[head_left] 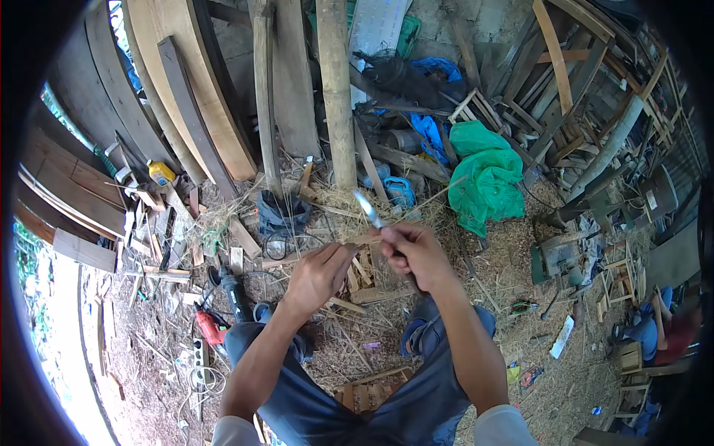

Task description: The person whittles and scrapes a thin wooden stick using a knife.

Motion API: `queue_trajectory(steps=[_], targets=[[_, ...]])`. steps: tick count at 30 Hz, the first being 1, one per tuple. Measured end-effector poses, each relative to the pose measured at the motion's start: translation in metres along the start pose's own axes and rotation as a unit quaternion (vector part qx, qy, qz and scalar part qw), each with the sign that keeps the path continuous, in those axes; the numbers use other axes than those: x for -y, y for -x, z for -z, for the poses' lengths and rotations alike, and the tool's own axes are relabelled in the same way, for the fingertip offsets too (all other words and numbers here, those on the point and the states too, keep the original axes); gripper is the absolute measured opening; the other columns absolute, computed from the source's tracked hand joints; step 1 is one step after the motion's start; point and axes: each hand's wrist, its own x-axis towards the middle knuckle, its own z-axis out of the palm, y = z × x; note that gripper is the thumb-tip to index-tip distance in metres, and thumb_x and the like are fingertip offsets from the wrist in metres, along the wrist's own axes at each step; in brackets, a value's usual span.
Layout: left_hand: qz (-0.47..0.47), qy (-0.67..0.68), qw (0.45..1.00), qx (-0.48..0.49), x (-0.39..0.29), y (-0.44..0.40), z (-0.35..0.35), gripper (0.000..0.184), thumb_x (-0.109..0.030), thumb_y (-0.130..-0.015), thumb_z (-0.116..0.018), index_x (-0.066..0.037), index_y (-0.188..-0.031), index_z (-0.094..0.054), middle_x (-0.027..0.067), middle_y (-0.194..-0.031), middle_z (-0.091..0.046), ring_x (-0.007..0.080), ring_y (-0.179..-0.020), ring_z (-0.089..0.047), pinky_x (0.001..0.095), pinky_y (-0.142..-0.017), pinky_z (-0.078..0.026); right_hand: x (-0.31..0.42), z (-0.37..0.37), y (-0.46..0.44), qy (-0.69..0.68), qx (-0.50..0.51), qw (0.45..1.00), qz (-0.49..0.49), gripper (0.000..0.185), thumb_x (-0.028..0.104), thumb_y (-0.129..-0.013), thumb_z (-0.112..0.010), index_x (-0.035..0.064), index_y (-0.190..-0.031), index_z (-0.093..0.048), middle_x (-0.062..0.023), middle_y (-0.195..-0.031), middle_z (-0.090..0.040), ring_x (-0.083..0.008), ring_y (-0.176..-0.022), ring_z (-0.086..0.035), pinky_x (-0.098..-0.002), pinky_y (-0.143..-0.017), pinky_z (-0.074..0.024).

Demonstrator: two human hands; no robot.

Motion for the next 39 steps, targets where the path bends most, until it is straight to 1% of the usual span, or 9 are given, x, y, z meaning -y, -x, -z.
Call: queue_trajectory(steps=[3,5,9,14,21,26,29,33,39], targets=[[0.003,0.000,1.000,0.007,0.009,0.008,0.009,0.016,0.003,-0.082,-0.062,0.001,-0.097,-0.059,0.0152,-0.081,-0.061,0.0350,-0.071,-0.062,0.0401,-0.061,-0.050,0.019,0.027,0.003,-0.001,-0.058,0.998,0.010,0.027,0.018,-0.095,-0.057,-0.0045,-0.110,-0.060,0.0024,-0.066,-0.049,-0.0029,-0.049,-0.036,-0.0180,-0.042,-0.0266],[-0.002,0.003,1.000,-0.002,0.010,0.010,0.012,0.016,0.003,-0.082,-0.061,0.001,-0.097,-0.060,0.0149,-0.080,-0.061,0.0349,-0.070,-0.062,0.0401,-0.061,-0.050,0.032,0.053,0.005,-0.058,-0.089,0.992,0.073,0.028,0.022,-0.093,-0.061,-0.0031,-0.106,-0.062,0.0017,-0.067,-0.050,-0.0032,-0.048,-0.037,-0.0184,-0.041,-0.0262],[0.016,-0.002,1.000,-0.001,0.006,0.006,0.005,0.016,0.003,-0.081,-0.061,0.001,-0.097,-0.060,0.0153,-0.082,-0.060,0.0344,-0.072,-0.061,0.0397,-0.064,-0.050,0.024,0.046,0.012,-0.048,-0.096,0.992,0.066,0.029,0.023,-0.094,-0.059,-0.0025,-0.108,-0.062,0.0020,-0.067,-0.050,-0.0027,-0.048,-0.036,-0.0183,-0.042,-0.0265],[-0.008,-0.033,0.999,0.010,0.002,0.001,-0.005,0.017,0.001,-0.083,-0.060,0.000,-0.100,-0.059,0.0130,-0.084,-0.058,0.0314,-0.074,-0.060,0.0397,-0.062,-0.050,-0.007,-0.001,0.001,0.005,0.048,0.999,-0.003,0.032,0.022,-0.095,-0.057,-0.0041,-0.114,-0.060,0.0002,-0.069,-0.052,-0.0030,-0.049,-0.036,-0.0183,-0.042,-0.0274],[0.026,0.038,0.999,0.005,0.003,0.006,0.003,0.014,0.000,-0.082,-0.062,0.001,-0.096,-0.061,0.0137,-0.082,-0.060,0.0323,-0.074,-0.061,0.0397,-0.063,-0.050,0.018,0.026,0.006,0.013,-0.025,1.000,-0.011,0.033,0.024,-0.094,-0.059,-0.0062,-0.106,-0.062,0.0003,-0.070,-0.053,-0.0025,-0.050,-0.037,-0.0180,-0.043,-0.0265],[0.050,0.068,0.996,-0.003,0.006,0.010,0.002,0.012,0.000,-0.082,-0.064,0.002,-0.093,-0.061,0.0143,-0.083,-0.061,0.0330,-0.072,-0.061,0.0399,-0.062,-0.049,0.020,0.045,0.009,-0.005,-0.063,0.997,0.035,0.030,0.022,-0.094,-0.058,-0.0057,-0.104,-0.062,-0.0012,-0.068,-0.055,-0.0035,-0.050,-0.038,-0.0199,-0.042,-0.0267],[0.031,0.063,0.997,-0.012,0.005,0.007,-0.007,0.010,-0.001,-0.084,-0.063,0.001,-0.093,-0.061,0.0144,-0.082,-0.062,0.0328,-0.072,-0.062,0.0400,-0.061,-0.049,0.014,0.023,0.014,0.029,-0.006,0.998,0.051,0.032,0.024,-0.096,-0.057,-0.0068,-0.104,-0.062,-0.0034,-0.071,-0.057,-0.0047,-0.049,-0.039,-0.0190,-0.043,-0.0286],[0.062,0.091,0.994,0.002,-0.005,0.003,-0.002,0.012,0.003,-0.084,-0.061,0.002,-0.096,-0.061,0.0154,-0.083,-0.063,0.0327,-0.073,-0.062,0.0380,-0.065,-0.049,0.007,0.012,0.007,0.060,0.018,0.998,-0.009,0.030,0.022,-0.096,-0.057,-0.0063,-0.104,-0.062,-0.0083,-0.073,-0.061,-0.0055,-0.051,-0.041,-0.0191,-0.044,-0.0297],[0.053,0.110,0.993,0.009,0.003,0.006,0.002,0.012,0.002,-0.084,-0.062,0.002,-0.096,-0.061,0.0155,-0.084,-0.063,0.0327,-0.073,-0.063,0.0373,-0.064,-0.049,0.020,0.031,0.010,0.065,-0.024,0.998,-0.011,0.028,0.022,-0.094,-0.059,-0.0056,-0.096,-0.064,-0.0082,-0.075,-0.063,-0.0044,-0.052,-0.041,-0.0196,-0.041,-0.0284]])
